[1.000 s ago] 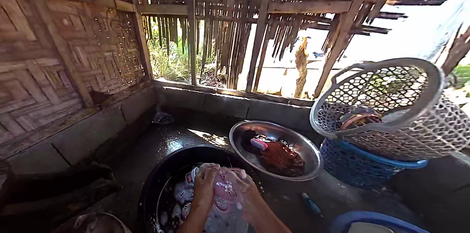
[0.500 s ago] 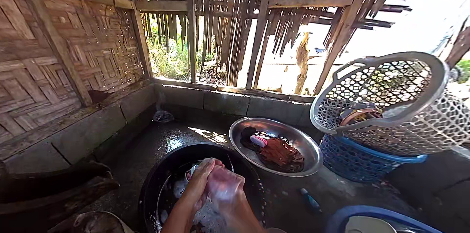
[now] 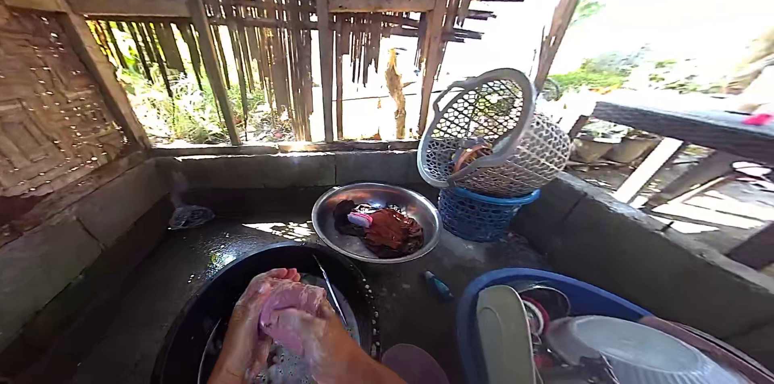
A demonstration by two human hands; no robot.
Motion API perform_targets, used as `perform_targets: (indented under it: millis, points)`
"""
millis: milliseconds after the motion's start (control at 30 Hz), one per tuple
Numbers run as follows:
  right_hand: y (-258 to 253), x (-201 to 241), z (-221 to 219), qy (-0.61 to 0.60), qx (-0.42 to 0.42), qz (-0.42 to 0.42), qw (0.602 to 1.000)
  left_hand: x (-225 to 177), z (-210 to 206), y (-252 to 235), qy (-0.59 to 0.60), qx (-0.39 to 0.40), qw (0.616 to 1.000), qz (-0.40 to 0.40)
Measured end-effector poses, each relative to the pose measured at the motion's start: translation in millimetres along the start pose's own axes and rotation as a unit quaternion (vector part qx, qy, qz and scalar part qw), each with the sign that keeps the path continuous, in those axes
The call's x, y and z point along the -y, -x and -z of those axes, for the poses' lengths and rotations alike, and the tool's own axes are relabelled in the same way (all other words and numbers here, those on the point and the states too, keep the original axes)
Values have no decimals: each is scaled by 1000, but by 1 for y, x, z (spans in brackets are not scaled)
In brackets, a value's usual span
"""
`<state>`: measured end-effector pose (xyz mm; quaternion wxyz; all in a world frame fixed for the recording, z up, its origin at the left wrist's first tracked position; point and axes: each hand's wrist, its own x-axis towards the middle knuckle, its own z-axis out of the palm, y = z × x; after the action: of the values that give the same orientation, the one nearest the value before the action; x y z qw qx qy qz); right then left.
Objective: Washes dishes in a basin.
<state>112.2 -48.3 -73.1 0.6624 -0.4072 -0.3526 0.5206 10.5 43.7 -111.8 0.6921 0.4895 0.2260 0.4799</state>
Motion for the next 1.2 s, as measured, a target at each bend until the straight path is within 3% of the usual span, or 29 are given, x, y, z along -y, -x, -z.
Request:
perform_targets:
  millis: [67, 100, 133, 167, 233, 267, 300, 333, 367, 433, 467, 500, 533, 567, 633, 667, 700, 767, 800, 867, 933, 1000, 1067, 1200]
  points:
    - [-1, 6, -5, -127, -27, -52, 990, 4, -6, -1, 31, -6, 999, -17]
    - [3, 0, -4, -86, -29, -25, 996, 5, -9, 0, 20, -10, 1000, -6]
    - [6, -11, -1, 25, -21, 35, 999, 6, -9, 2, -8, -16, 1000, 14]
    - [9, -23, 7, 194, -6, 116, 974, 6, -8, 3, -43, -23, 998, 37]
    - [7, -42, 25, 523, 20, 277, 806, 7, -4, 2, -88, -30, 992, 84]
    - [4, -48, 31, 591, 26, 324, 739, 7, -2, 2, -94, -38, 990, 98]
    - [2, -51, 33, 611, 28, 340, 714, 7, 0, 2, -94, -44, 989, 105]
    - [1, -51, 30, 597, 25, 335, 729, 6, 0, 3, -91, -46, 989, 104]
    - [-1, -49, 25, 543, 17, 308, 781, 5, -1, 2, -83, -44, 991, 95]
    - [-5, -40, 14, 329, 19, 184, 926, 3, -4, 1, -34, -26, 996, 75]
    - [-5, -35, 13, 253, 37, 130, 958, 3, -4, 1, 13, -17, 997, 81]
    - [-2, -33, 15, 252, 57, 118, 959, 3, -3, 0, 53, -9, 993, 101]
    - [1, -30, 19, 320, 81, 128, 935, 2, -3, -1, 75, -6, 988, 132]
    - [6, -26, 25, 443, 112, 141, 878, 0, -5, 0, 68, -11, 985, 160]
    - [13, -26, 39, 658, 153, 161, 719, 0, -17, 1, 22, -65, 976, 209]
    - [12, -32, 46, 705, 131, 200, 668, 2, -23, 1, 3, -82, 970, 231]
    - [9, -37, 52, 719, 107, 226, 649, 5, -28, 0, 2, -87, 965, 246]
    - [1, -34, 64, 694, 63, 249, 672, 10, -37, -3, 25, -79, 960, 266]
    - [-5, -26, 70, 662, 40, 238, 710, 12, -40, -4, 29, -71, 958, 277]
    - [-13, 7, 89, 589, -22, 176, 788, 20, -39, -10, 17, -41, 955, 293]
    - [-16, 53, 121, 578, -92, 88, 806, 30, -29, -17, -32, -60, 951, 302]
    - [-12, 98, 168, 614, -163, 9, 772, 40, -18, -22, -96, -90, 942, 308]
    - [2, 124, 236, 653, -234, -8, 721, 48, -9, -23, -154, -94, 933, 311]
    - [64, 137, 360, 731, -310, -84, 603, 58, 4, -19, -273, -74, 910, 304]
